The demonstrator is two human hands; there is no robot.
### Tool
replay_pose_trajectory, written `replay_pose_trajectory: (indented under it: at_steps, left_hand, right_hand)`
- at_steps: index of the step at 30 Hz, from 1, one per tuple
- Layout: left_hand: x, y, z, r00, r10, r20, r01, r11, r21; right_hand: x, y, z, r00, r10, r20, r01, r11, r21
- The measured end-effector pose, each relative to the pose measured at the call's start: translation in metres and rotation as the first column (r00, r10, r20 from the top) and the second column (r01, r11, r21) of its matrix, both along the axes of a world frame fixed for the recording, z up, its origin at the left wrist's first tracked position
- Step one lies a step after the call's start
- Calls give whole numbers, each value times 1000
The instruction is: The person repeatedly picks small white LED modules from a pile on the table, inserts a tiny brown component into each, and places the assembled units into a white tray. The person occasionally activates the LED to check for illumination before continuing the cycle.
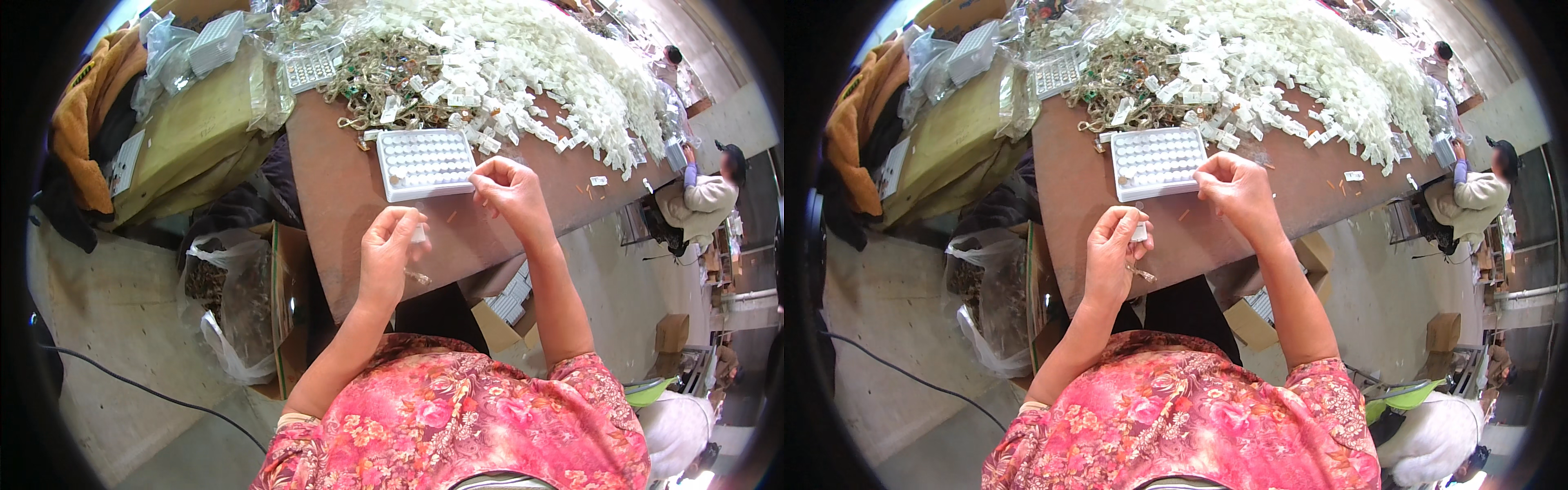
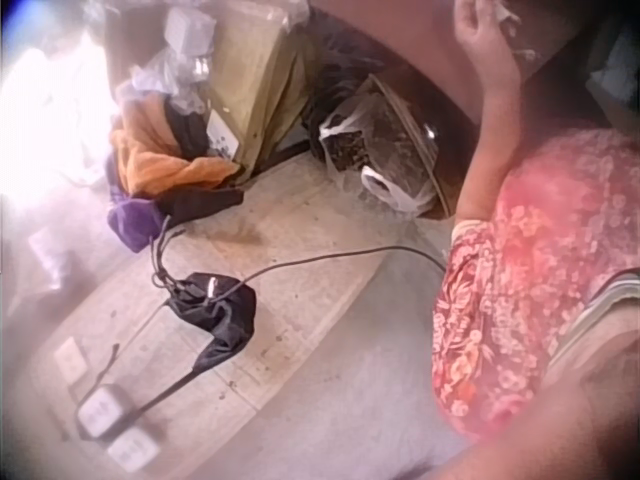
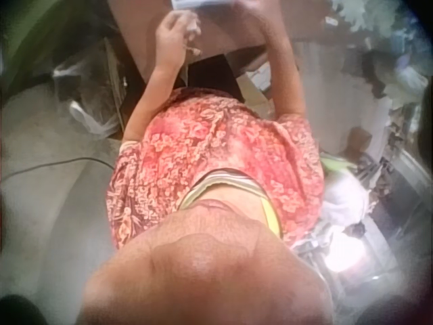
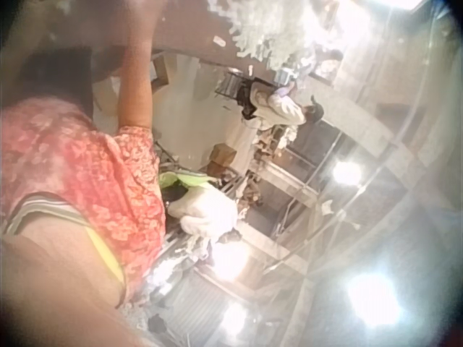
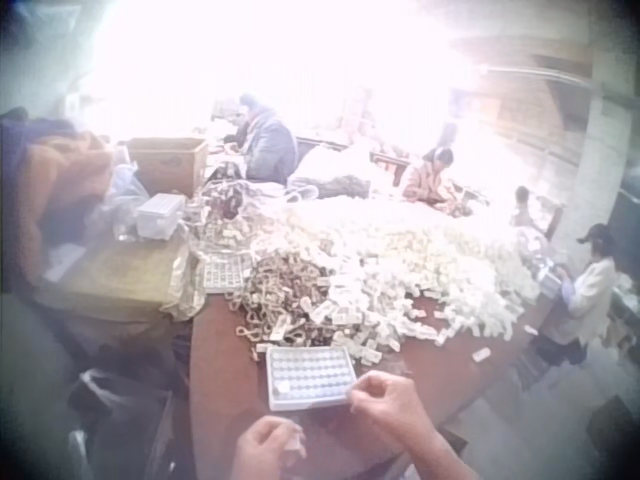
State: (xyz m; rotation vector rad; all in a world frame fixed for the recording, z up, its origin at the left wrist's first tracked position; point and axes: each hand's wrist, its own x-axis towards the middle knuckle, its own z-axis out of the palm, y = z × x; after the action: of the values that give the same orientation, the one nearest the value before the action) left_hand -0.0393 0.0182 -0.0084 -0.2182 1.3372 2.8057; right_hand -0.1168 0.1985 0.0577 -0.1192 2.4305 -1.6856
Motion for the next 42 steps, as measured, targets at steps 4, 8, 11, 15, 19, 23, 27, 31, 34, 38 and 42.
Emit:
replay_pose_trajectory:
  at_steps: [4,8,11,15,19,23,27,31,34,38,42]
  left_hand:
    - [0,0,-2,1000,-9,-10,10,1000,28]
    - [0,-1,-2,999,-36,-32,36,999,20]
    - [1,0,0,999,-35,-17,35,999,-3]
    - [1,0,3,999,-33,1,33,999,13]
    - [3,2,3,997,-79,3,79,994,-75]
    - [5,7,3,994,-103,-48,93,979,-179]
    - [6,4,4,992,-106,-62,90,971,-220]
    - [7,0,6,983,-186,-5,185,972,148]
    - [7,0,6,971,-228,-67,237,924,300]
    - [8,-3,1,972,-231,-45,231,899,372]
    - [7,-4,-4,975,-220,-22,209,885,416]
  right_hand:
    - [5,13,-5,980,141,140,-157,981,115]
    - [16,18,-22,977,68,203,-124,952,279]
    - [18,19,-27,993,119,0,-106,883,457]
    - [19,15,-18,988,130,-88,-52,800,597]
    - [29,3,0,998,49,-27,-44,986,159]
    - [41,-16,9,967,252,-39,-253,967,-16]
    - [34,-23,9,967,235,100,-227,970,-85]
    - [33,-20,5,980,197,12,-190,961,-202]
    - [35,-21,1,971,172,-164,-186,980,-75]
    - [39,-25,-5,879,249,-408,-201,967,156]
    - [40,-22,-2,817,311,-486,-176,937,302]
